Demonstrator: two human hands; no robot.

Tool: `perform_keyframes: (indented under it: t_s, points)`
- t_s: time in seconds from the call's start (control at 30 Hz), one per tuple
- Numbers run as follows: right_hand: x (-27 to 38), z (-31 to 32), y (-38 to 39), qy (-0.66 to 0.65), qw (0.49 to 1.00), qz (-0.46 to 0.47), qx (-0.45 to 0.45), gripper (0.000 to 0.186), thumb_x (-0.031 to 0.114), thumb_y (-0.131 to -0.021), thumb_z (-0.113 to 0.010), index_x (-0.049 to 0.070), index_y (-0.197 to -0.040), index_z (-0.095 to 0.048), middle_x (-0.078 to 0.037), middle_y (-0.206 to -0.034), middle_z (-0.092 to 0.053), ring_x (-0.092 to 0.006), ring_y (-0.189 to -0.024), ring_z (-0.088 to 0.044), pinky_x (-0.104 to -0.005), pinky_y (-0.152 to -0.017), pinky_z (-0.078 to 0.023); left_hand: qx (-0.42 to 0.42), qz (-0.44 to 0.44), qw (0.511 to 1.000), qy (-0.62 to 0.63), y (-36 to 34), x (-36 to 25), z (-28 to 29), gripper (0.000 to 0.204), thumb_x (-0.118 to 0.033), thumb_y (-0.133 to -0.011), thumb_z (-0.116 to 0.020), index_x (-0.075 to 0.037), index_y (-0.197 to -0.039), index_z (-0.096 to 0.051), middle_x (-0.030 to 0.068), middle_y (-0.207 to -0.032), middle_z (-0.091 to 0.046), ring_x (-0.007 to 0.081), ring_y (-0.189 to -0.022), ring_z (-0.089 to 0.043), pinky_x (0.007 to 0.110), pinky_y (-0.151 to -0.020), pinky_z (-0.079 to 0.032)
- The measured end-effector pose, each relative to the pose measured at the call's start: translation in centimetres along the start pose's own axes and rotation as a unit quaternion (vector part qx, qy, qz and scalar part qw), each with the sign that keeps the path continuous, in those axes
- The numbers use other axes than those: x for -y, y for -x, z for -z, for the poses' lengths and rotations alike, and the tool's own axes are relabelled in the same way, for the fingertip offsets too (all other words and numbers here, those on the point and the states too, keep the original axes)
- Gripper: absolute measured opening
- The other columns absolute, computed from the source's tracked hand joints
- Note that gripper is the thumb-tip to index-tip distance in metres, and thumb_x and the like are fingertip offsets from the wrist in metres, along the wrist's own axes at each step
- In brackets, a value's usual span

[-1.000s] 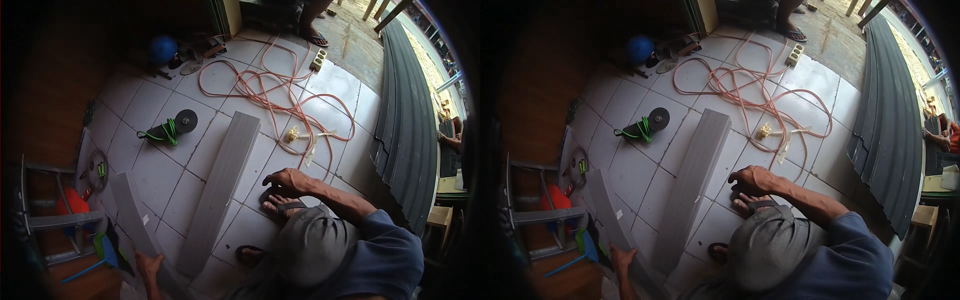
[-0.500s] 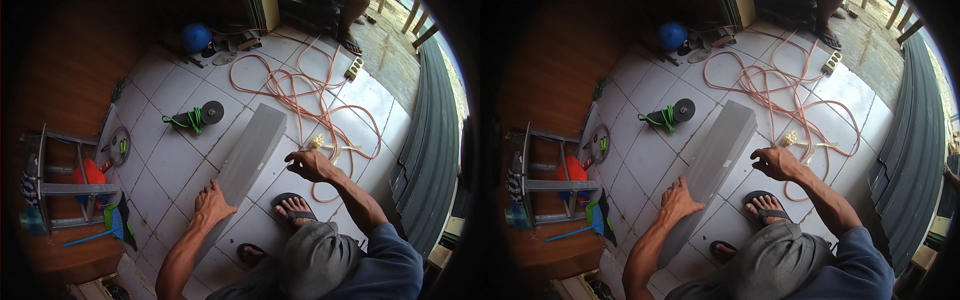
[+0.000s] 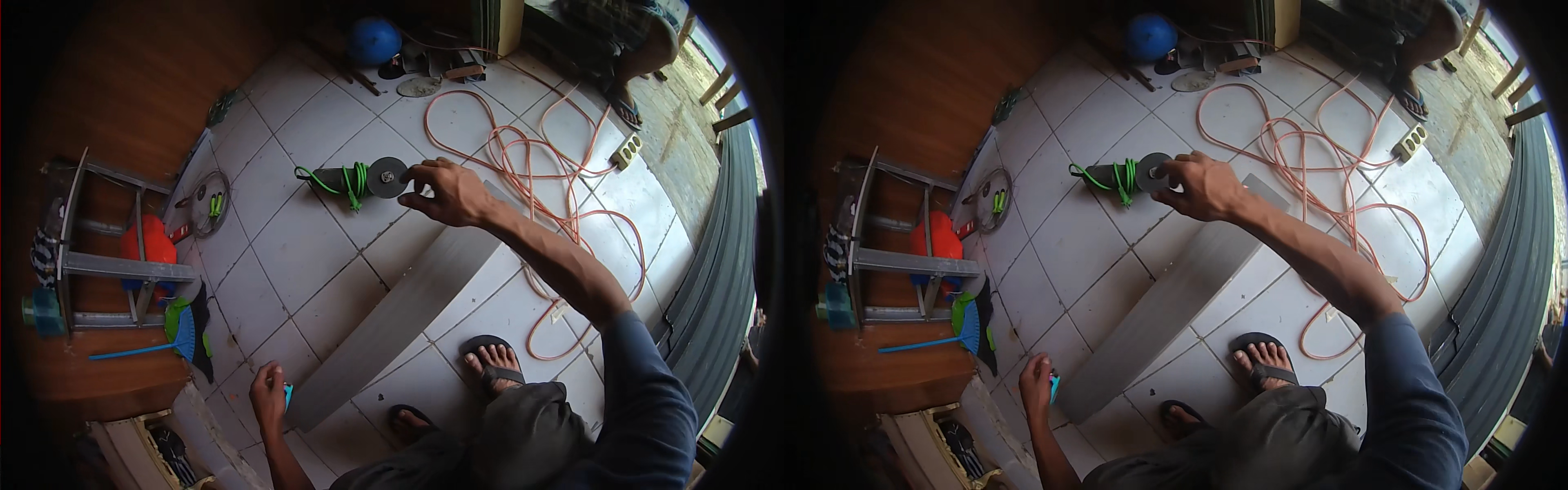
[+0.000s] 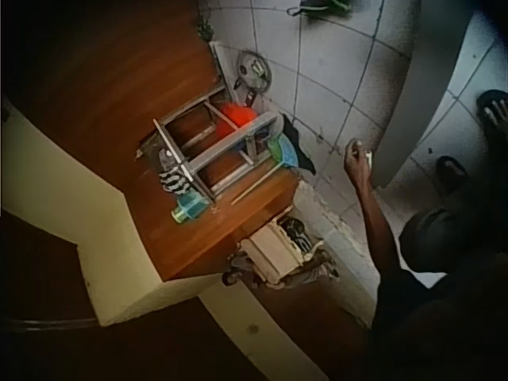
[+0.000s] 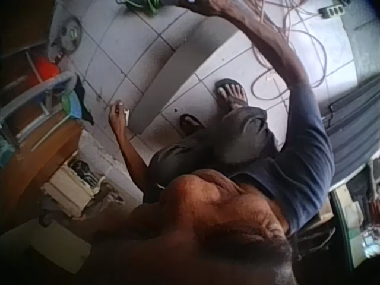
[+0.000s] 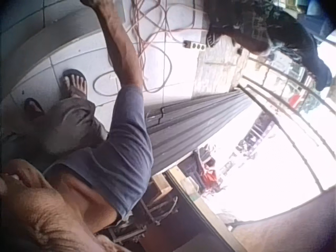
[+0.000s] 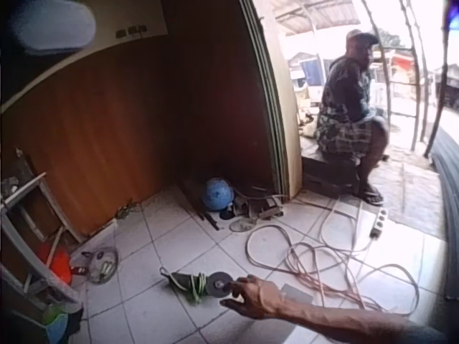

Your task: The person measures several long panels on a tiled floor using a yellow tape measure and marks specific points with a pencil.

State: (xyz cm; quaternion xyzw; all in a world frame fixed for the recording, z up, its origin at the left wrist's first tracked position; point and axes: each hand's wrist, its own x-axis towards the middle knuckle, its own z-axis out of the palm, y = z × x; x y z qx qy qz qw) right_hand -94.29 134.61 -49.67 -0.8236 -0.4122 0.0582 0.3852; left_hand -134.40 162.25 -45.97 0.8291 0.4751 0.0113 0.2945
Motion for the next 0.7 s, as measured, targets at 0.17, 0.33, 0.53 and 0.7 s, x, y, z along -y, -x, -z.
perform_keyframes:
  t_s: [0.17,0.33,0.53,0.7]
  points:
    - [-2.3,-11.4,-13.8,0.202,0.969,0.000,0.143,0.048,0.041,-0.081,-0.070,0.008,-0.115,-0.063,-0.015,-0.116,-0.062,-0.0335,-0.118,-0.053,-0.0439,-0.096,-0.050,-0.111,0.119,0.977,0.135,5.5,10.2,3.8,0.039,-0.031,-0.093,-0.056,0.001,-0.115,-0.065,0.0129,-0.103,-0.067,0.0234,-0.092,-0.064,0.034,-0.080,-0.049]
    - [-3.9,-19.5,-21.9,0.352,0.892,-0.077,0.272,0.073,0.043,-0.073,-0.076,0.010,-0.133,-0.050,-0.012,-0.129,-0.058,-0.0268,-0.126,-0.048,-0.0433,-0.100,-0.042,-0.068,0.323,0.881,0.340,7.6,23.0,2.8,0.038,-0.034,-0.093,-0.058,-0.002,-0.113,-0.065,0.0106,-0.099,-0.067,0.0218,-0.083,-0.064,0.032,-0.061,-0.051]
    - [-4.9,-20.9,-24.7,0.352,0.891,-0.142,0.251,0.075,0.040,-0.069,-0.075,0.003,-0.130,-0.051,-0.015,-0.122,-0.065,-0.0269,-0.117,-0.062,-0.0395,-0.098,-0.047,0.130,0.271,0.788,0.537,5.5,28.8,-3.9,0.044,-0.026,-0.094,-0.061,0.001,-0.127,-0.055,0.0132,-0.113,-0.065,0.0218,-0.094,-0.065,0.034,-0.077,-0.056]
    - [-5.4,-19.5,-24.0,0.328,0.895,-0.168,0.251,0.082,0.045,-0.065,-0.078,0.001,-0.130,-0.051,-0.016,-0.120,-0.066,-0.0268,-0.117,-0.062,-0.0395,-0.100,-0.047,0.229,0.337,0.805,0.431,3.2,28.3,-2.2,0.055,-0.023,-0.094,-0.062,-0.002,-0.141,-0.043,0.0117,-0.129,-0.057,0.0210,-0.108,-0.062,0.035,-0.089,-0.053]
